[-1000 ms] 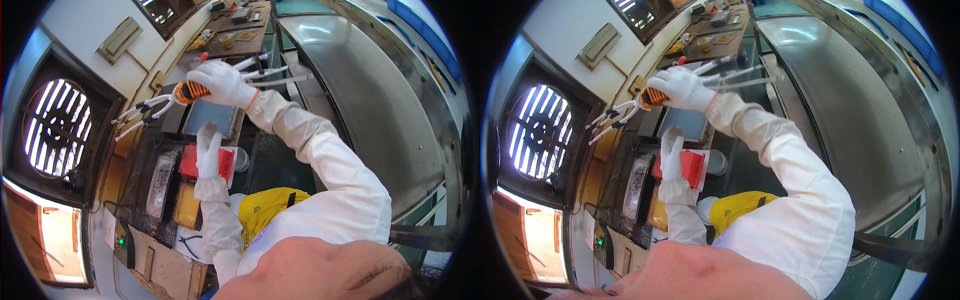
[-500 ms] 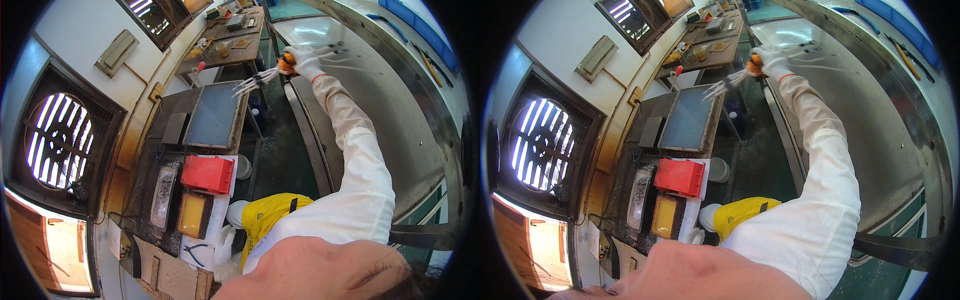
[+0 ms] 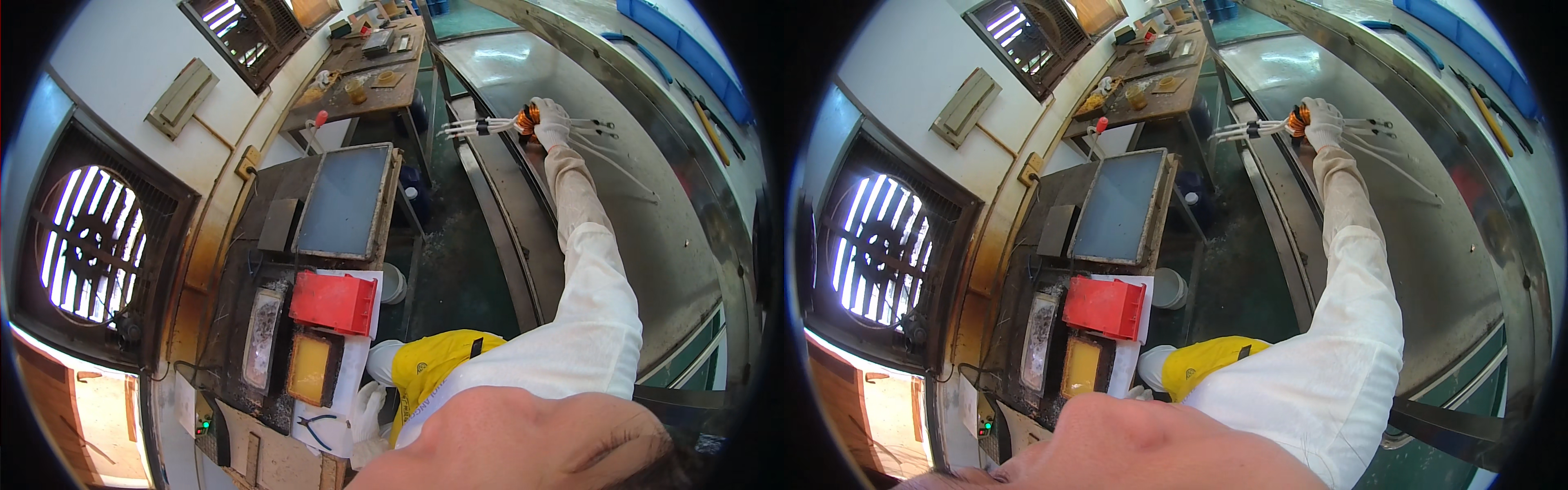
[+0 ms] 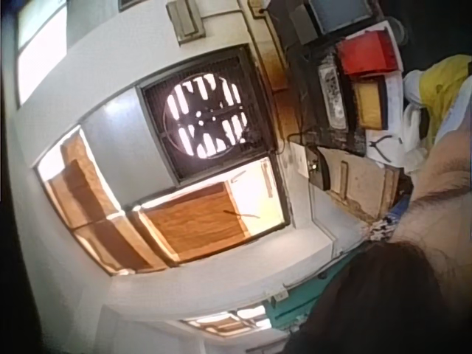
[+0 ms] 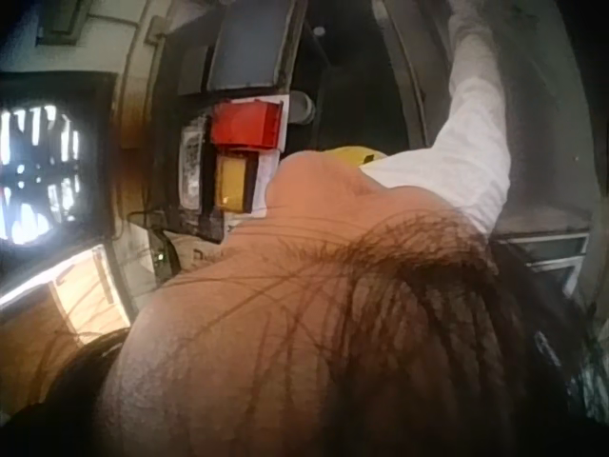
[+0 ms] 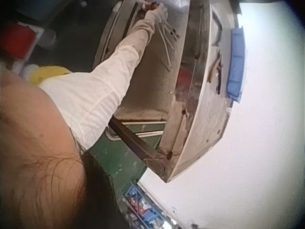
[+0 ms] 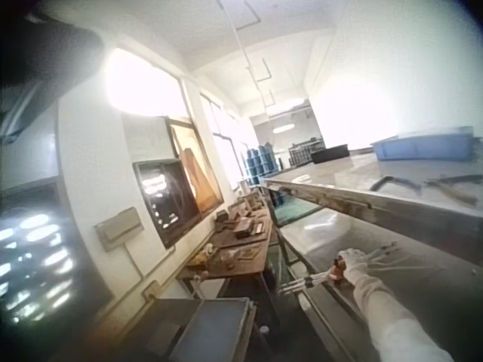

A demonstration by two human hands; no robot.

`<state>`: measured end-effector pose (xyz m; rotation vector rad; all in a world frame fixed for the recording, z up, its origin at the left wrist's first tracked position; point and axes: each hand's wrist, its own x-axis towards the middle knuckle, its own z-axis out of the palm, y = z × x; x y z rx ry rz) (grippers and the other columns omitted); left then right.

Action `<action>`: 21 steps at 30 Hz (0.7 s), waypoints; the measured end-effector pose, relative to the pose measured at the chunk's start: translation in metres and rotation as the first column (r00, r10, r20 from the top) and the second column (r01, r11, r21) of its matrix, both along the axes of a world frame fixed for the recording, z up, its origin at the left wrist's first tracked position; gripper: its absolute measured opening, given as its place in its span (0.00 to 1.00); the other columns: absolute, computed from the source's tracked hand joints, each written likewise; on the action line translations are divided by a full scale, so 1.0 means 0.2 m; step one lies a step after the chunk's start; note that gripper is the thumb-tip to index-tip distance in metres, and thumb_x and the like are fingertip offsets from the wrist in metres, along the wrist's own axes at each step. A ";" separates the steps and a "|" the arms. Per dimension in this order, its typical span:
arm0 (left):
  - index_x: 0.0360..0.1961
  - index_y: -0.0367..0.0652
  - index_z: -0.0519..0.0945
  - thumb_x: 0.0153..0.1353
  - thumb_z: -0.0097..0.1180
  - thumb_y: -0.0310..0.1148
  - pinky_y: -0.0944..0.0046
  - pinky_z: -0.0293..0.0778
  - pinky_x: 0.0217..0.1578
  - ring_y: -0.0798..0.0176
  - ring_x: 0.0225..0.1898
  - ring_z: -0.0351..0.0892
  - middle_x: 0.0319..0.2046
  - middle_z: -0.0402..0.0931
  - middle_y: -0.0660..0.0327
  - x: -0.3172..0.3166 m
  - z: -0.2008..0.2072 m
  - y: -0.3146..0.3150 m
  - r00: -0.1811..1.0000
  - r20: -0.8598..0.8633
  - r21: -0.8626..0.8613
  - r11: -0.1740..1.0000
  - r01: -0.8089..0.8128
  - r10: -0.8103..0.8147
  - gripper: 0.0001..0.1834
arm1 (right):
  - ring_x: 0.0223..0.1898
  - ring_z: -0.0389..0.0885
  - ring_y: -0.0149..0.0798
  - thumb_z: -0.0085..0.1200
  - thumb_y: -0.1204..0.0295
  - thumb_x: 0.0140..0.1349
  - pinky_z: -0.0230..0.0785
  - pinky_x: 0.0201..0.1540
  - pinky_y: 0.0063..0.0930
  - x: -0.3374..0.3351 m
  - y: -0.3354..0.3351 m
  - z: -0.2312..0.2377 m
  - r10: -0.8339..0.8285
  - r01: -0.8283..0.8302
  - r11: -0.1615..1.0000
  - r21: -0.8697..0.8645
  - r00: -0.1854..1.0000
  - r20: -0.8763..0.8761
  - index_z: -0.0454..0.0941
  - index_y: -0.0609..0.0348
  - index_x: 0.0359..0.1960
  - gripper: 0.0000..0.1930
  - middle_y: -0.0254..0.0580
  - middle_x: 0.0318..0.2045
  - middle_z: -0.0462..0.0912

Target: The recorder is tinning the ends of multiple thick copper wire leads attached to a toroidal inductor using a solder pot.

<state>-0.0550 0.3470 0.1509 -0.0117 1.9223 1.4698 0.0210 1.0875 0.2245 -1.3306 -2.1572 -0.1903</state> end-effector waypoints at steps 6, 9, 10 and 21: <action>0.62 0.38 0.71 0.66 0.56 0.42 0.60 0.61 0.64 0.55 0.63 0.69 0.58 0.73 0.50 -0.10 -0.09 0.21 0.988 -0.097 0.016 0.992 0.125 -0.123 0.28 | 0.61 0.68 0.42 0.59 0.72 0.54 0.61 0.62 0.46 -0.04 0.01 0.06 0.014 -0.003 0.997 -0.071 0.989 0.150 0.70 0.32 0.57 0.28 0.34 0.54 0.72; 0.62 0.41 0.73 0.66 0.55 0.43 0.61 0.60 0.65 0.56 0.63 0.68 0.59 0.72 0.51 -0.01 0.16 0.41 0.987 -0.072 -0.051 0.989 0.142 -0.146 0.26 | 0.58 0.68 0.54 0.61 0.71 0.52 0.62 0.59 0.54 -0.17 -0.22 0.17 -0.076 0.110 0.983 -0.149 0.974 0.215 0.65 0.31 0.59 0.32 0.36 0.58 0.65; 0.62 0.41 0.73 0.66 0.55 0.43 0.61 0.60 0.64 0.56 0.63 0.68 0.59 0.72 0.51 0.01 0.19 0.44 0.993 -0.042 -0.024 0.994 0.106 -0.107 0.26 | 0.57 0.67 0.58 0.61 0.69 0.54 0.62 0.58 0.56 -0.17 -0.28 0.19 -0.112 0.156 0.973 -0.172 0.964 0.240 0.63 0.31 0.59 0.31 0.37 0.59 0.63; 0.63 0.33 0.69 0.67 0.55 0.38 0.60 0.63 0.64 0.55 0.61 0.70 0.58 0.72 0.47 0.02 -0.08 0.21 0.999 0.052 0.100 0.995 0.010 -0.015 0.28 | 0.54 0.64 0.71 0.55 0.68 0.63 0.66 0.54 0.56 -0.33 0.06 -0.08 -0.180 0.181 0.984 -0.001 0.979 0.092 0.64 0.24 0.57 0.24 0.41 0.57 0.59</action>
